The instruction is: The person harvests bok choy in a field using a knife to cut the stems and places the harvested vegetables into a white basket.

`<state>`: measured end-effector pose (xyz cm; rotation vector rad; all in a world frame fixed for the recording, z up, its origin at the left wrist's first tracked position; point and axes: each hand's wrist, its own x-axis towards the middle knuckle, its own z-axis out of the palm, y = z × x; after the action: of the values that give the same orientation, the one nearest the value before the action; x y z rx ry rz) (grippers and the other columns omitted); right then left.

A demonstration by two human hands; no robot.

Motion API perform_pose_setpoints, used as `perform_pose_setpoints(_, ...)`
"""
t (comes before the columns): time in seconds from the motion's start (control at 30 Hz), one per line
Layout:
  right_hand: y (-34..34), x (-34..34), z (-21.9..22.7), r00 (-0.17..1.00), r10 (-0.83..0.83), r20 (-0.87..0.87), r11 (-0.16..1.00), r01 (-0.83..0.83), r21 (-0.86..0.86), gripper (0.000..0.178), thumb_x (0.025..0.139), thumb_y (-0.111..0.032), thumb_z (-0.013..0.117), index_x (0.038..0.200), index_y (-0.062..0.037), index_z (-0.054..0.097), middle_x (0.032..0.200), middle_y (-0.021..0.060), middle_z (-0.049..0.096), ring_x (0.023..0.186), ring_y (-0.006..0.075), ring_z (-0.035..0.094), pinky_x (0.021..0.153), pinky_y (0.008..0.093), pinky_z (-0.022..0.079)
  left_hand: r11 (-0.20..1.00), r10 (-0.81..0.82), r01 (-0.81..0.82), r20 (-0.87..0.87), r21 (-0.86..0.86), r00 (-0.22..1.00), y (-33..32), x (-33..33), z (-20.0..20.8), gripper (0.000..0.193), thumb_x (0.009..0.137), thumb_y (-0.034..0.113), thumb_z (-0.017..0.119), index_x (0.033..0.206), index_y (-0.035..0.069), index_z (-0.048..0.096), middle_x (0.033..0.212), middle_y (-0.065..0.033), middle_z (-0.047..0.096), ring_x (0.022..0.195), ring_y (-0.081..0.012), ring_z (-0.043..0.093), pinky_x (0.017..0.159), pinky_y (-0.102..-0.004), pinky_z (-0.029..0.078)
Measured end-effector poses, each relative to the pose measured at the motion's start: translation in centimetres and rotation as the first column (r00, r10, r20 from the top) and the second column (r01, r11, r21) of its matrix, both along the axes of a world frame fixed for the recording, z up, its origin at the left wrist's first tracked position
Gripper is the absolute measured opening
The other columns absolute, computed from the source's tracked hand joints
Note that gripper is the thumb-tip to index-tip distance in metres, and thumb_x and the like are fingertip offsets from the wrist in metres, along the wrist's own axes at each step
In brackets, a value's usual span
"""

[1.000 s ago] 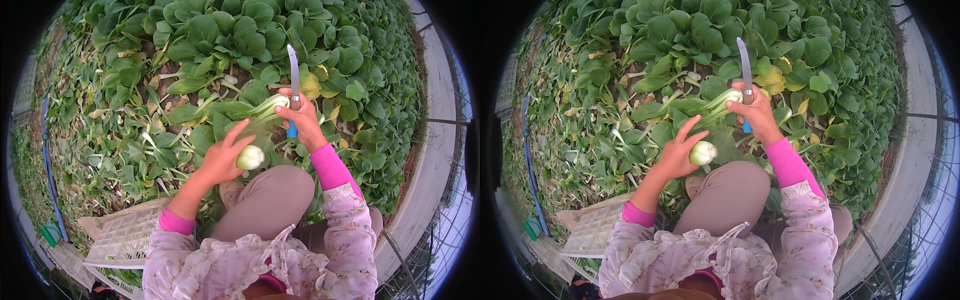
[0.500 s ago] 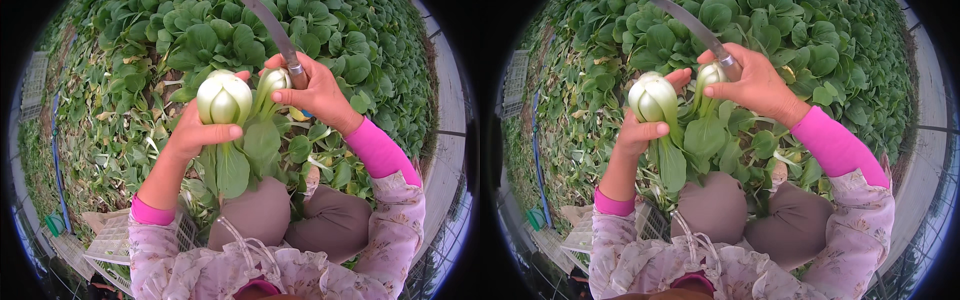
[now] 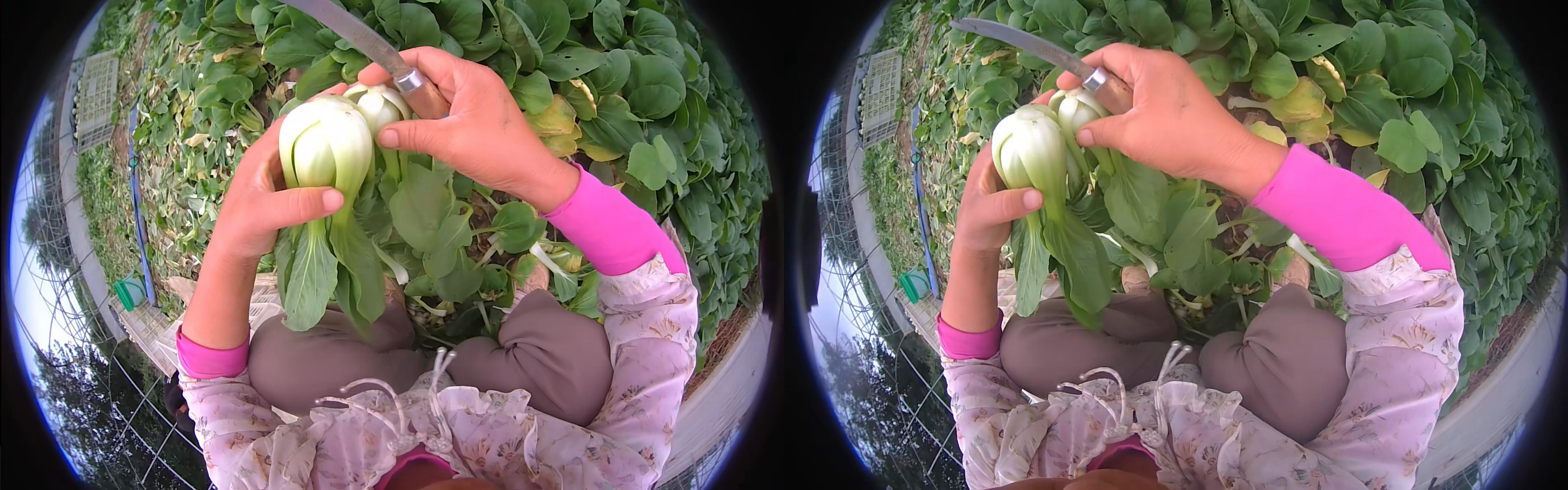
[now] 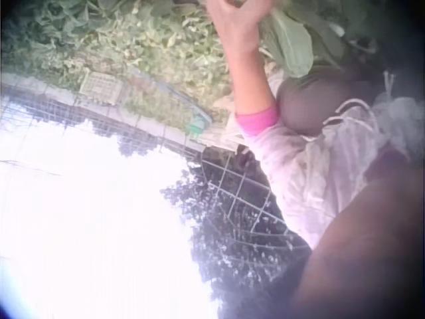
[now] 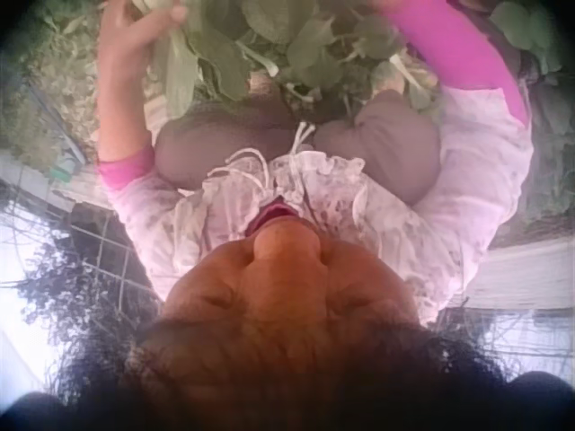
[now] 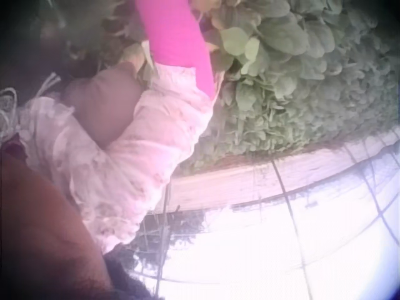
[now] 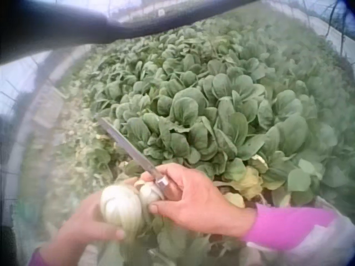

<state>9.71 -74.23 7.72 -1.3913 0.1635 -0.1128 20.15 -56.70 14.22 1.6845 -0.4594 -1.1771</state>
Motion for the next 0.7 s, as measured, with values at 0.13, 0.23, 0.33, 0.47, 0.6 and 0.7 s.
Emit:
perform_pose_setpoints(0.13, -0.9, -1.5, -1.3, 0.996, 0.079, -0.036, 0.993, -0.076, 0.088, 0.043, 0.074, -0.004, 0.070, 0.113, 0.0000, 0.053, 0.102, 0.0026, 0.059, 0.093, 0.0075, 0.054, 0.083, 0.0245, 0.045, 1.000, 0.026, -0.026, -0.109, -0.001, 0.994, -0.1, -1.4, -1.2, 0.078, 0.062, 0.016, 0.068, 0.132, -0.001, 0.039, 0.121, -0.0102, 0.053, 0.109, -0.0189, 0.052, 0.098, -0.0319, 0.037)
perform_pose_setpoints(0.23, -1.0, -2.3, -1.8, 0.992, 0.091, -0.088, 0.987, -0.078, 0.144, 0.046, 0.073, -0.010, 0.072, 0.113, 0.0001, 0.052, 0.094, 0.0005, 0.058, 0.082, 0.0047, 0.052, 0.072, 0.0204, 0.043, 0.997, 0.073, -0.078, -0.243, -0.010, 0.967, 0.0, -2.0, -2.0, 0.076, 0.062, 0.016, 0.065, 0.132, 0.002, 0.040, 0.119, -0.0093, 0.053, 0.108, -0.0200, 0.052, 0.096, -0.0317, 0.037)
perform_pose_setpoints(0.33, -1.1, -2.7, -1.2, 0.984, 0.098, -0.147, 0.991, -0.084, 0.101, 0.049, 0.070, -0.016, 0.075, 0.111, -0.0004, 0.054, 0.089, 0.0007, 0.058, 0.075, 0.0056, 0.049, 0.066, 0.0207, 0.040, 0.994, 0.071, -0.092, -0.299, -0.058, 0.951, 0.1, -2.3, -2.4, 0.074, 0.062, 0.015, 0.065, 0.131, 0.002, 0.041, 0.118, -0.0092, 0.053, 0.108, -0.0202, 0.051, 0.096, -0.0319, 0.038)
perform_pose_setpoints(0.47, -1.0, -3.1, 0.3, 0.979, 0.087, -0.186, 0.987, -0.110, -0.114, 0.041, 0.069, -0.014, 0.073, 0.105, -0.0005, 0.056, 0.091, 0.0059, 0.060, 0.082, 0.0115, 0.056, 0.073, 0.0264, 0.044, 0.997, 0.016, -0.036, -0.270, -0.072, 0.963, 0.4, -2.4, -2.2, 0.071, 0.062, 0.015, 0.065, 0.129, 0.001, 0.042, 0.117, -0.0089, 0.053, 0.106, -0.0191, 0.051, 0.094, -0.0307, 0.038)
perform_pose_setpoints(0.6, -1.0, -4.2, -1.5, 0.997, -0.048, -0.053, 0.861, 0.014, -0.509, 0.040, 0.068, -0.013, 0.072, 0.103, -0.0023, 0.055, 0.085, 0.0065, 0.058, 0.076, 0.0133, 0.056, 0.069, 0.0285, 0.045, 0.997, 0.060, -0.060, 0.001, 0.044, 0.998, 0.6, -1.9, -1.1, 0.066, 0.064, 0.015, 0.067, 0.125, 0.003, 0.045, 0.110, -0.0075, 0.055, 0.101, -0.0173, 0.053, 0.090, -0.0286, 0.040)
perform_pose_setpoints(0.7, -1.5, -4.4, -0.3, 0.977, -0.133, -0.164, 0.976, 0.101, -0.194, 0.042, 0.070, -0.010, 0.072, 0.107, -0.0024, 0.053, 0.087, 0.0049, 0.059, 0.078, 0.0116, 0.057, 0.070, 0.0258, 0.046, 0.979, 0.184, -0.194, 0.129, 0.067, 0.974, 2.7, -0.4, -1.3, 0.064, 0.066, 0.015, 0.065, 0.125, 0.002, 0.046, 0.108, -0.0075, 0.057, 0.098, -0.0170, 0.054, 0.088, -0.0288, 0.042)
